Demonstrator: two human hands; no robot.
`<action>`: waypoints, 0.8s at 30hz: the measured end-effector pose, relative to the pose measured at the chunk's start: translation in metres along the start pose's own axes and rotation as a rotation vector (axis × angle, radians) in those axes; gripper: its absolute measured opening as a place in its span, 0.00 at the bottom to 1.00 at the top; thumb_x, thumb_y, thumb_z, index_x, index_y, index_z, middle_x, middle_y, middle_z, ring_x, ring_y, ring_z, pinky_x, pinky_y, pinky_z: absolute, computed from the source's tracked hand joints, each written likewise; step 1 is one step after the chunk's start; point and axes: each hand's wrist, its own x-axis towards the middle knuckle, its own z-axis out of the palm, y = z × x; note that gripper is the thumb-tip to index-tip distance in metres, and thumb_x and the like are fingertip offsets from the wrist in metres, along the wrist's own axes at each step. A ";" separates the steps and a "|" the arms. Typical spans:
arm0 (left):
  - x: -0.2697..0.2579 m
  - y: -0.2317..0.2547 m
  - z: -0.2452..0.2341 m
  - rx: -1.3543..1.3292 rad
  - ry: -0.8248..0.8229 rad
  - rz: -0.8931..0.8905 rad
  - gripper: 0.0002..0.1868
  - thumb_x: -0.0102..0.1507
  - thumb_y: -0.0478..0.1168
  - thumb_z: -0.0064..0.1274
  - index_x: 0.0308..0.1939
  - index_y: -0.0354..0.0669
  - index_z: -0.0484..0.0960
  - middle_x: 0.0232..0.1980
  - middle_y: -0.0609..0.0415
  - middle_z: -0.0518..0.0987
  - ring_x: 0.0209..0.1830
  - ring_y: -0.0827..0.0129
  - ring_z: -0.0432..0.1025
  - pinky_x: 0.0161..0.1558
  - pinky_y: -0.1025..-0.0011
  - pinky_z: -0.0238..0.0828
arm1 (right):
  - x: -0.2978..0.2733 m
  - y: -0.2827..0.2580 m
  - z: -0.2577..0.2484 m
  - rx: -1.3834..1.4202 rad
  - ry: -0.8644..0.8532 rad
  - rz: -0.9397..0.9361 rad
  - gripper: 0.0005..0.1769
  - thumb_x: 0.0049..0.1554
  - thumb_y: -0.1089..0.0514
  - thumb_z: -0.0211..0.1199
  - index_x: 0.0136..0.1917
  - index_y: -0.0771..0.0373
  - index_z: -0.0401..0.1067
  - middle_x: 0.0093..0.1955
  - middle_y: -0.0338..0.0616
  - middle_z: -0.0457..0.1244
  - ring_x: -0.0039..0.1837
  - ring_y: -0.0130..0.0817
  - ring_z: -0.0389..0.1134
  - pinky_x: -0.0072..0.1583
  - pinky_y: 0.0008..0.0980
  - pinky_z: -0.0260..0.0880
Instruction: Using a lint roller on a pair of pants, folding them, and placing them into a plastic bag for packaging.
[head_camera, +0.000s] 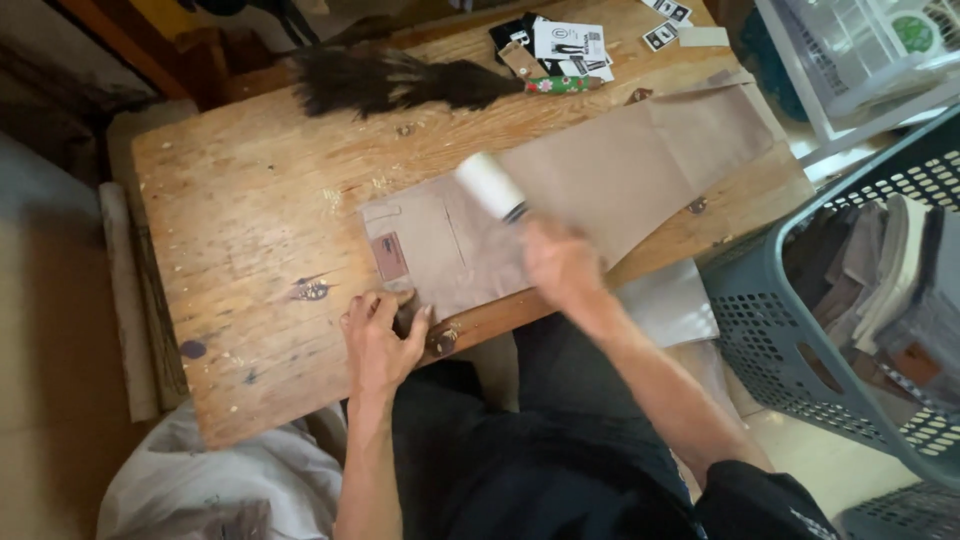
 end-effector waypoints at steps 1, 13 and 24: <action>0.005 0.009 0.000 -0.004 -0.001 0.008 0.12 0.54 0.49 0.68 0.38 0.53 0.86 0.38 0.60 0.74 0.41 0.61 0.72 0.42 0.61 0.67 | -0.004 0.017 0.001 -0.006 0.003 0.007 0.04 0.59 0.51 0.54 0.44 0.49 0.68 0.35 0.36 0.63 0.35 0.39 0.72 0.37 0.38 0.73; 0.074 0.110 0.028 0.182 -0.608 -0.032 0.35 0.69 0.67 0.35 0.77 0.61 0.62 0.82 0.48 0.55 0.83 0.48 0.42 0.74 0.30 0.30 | -0.027 0.063 0.009 0.196 0.209 0.344 0.19 0.65 0.47 0.60 0.68 0.46 0.74 0.46 0.45 0.67 0.49 0.49 0.73 0.48 0.45 0.74; 0.055 0.023 -0.011 0.318 -0.665 -0.050 0.38 0.65 0.72 0.36 0.78 0.76 0.54 0.84 0.57 0.49 0.84 0.55 0.39 0.74 0.31 0.30 | -0.025 -0.031 -0.030 0.171 0.109 -0.083 0.09 0.58 0.49 0.60 0.52 0.39 0.77 0.37 0.31 0.64 0.36 0.34 0.71 0.40 0.33 0.74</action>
